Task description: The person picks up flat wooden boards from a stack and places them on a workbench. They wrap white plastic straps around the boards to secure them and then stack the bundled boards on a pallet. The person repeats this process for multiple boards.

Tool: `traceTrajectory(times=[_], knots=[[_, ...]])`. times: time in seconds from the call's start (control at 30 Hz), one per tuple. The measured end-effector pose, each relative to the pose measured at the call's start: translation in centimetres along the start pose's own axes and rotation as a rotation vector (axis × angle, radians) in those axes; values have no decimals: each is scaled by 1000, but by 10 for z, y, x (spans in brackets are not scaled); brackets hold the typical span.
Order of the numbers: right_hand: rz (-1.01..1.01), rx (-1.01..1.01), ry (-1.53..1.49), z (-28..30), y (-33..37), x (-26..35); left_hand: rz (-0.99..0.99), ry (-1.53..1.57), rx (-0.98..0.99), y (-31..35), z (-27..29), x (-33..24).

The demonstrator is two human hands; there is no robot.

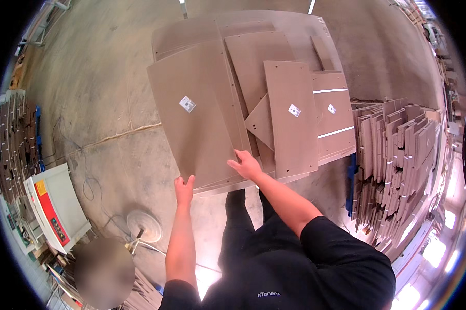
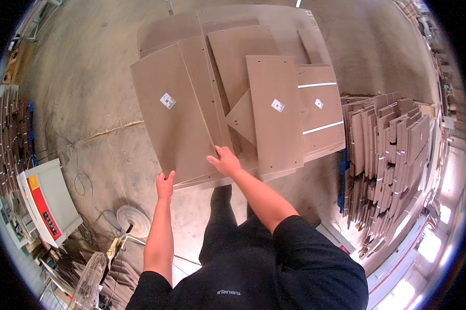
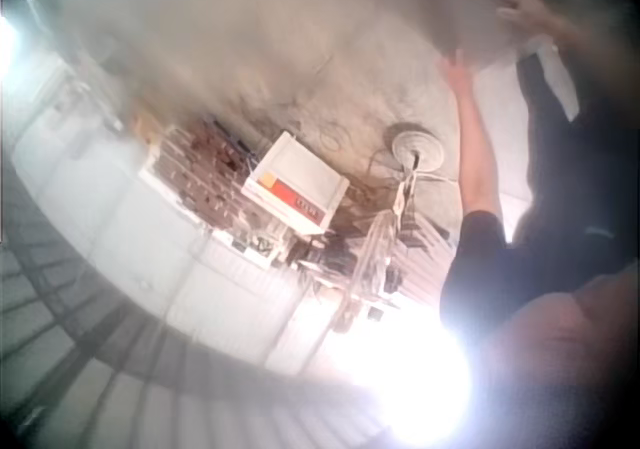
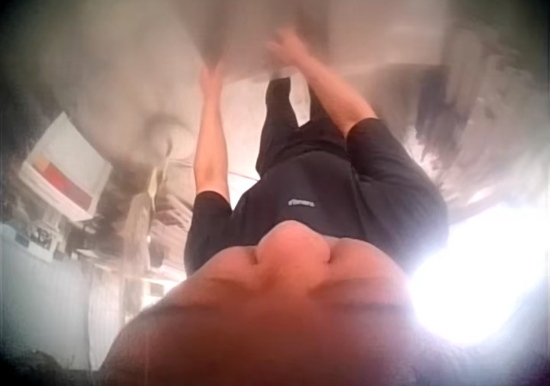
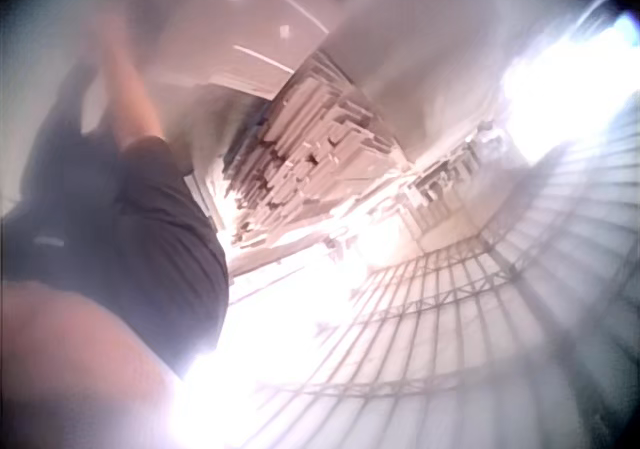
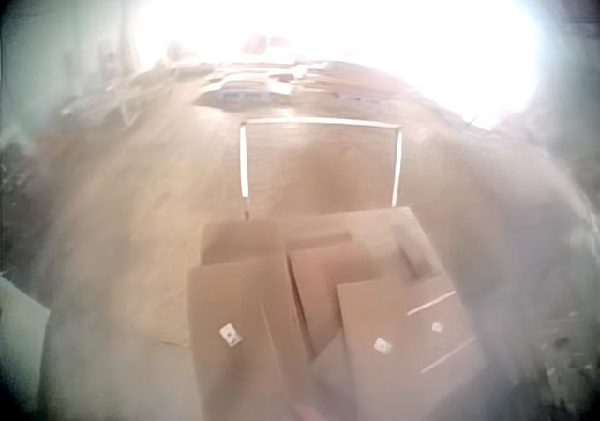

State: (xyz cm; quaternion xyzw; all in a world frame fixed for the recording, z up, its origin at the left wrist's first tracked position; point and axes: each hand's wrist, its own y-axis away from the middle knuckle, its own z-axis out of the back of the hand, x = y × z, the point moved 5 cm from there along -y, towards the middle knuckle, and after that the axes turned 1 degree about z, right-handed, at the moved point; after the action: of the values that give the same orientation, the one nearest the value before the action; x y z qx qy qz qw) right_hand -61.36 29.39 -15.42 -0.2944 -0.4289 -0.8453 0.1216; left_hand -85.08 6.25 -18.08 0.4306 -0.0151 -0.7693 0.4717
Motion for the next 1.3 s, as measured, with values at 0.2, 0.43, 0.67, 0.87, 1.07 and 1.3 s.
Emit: traceTrajectory(times=[0.2,0.43,0.67,0.87,1.07,1.3], knots=[[46,-177,-39,22,-6,-11,18,-92,43,20,-31,1],[-53,64,-298,60,-17,-75,112,205,105,81,-92,-33],[-108,39,-268,28,61,-121,326,458,302,136,-97,1],[-165,143,-335,15,96,-143,416,542,358,146,-92,22],[-202,96,-392,18,54,-143,499,826,188,112,-118,11],[-80,-21,-249,100,93,-114,311,616,203,150,-126,-64]])
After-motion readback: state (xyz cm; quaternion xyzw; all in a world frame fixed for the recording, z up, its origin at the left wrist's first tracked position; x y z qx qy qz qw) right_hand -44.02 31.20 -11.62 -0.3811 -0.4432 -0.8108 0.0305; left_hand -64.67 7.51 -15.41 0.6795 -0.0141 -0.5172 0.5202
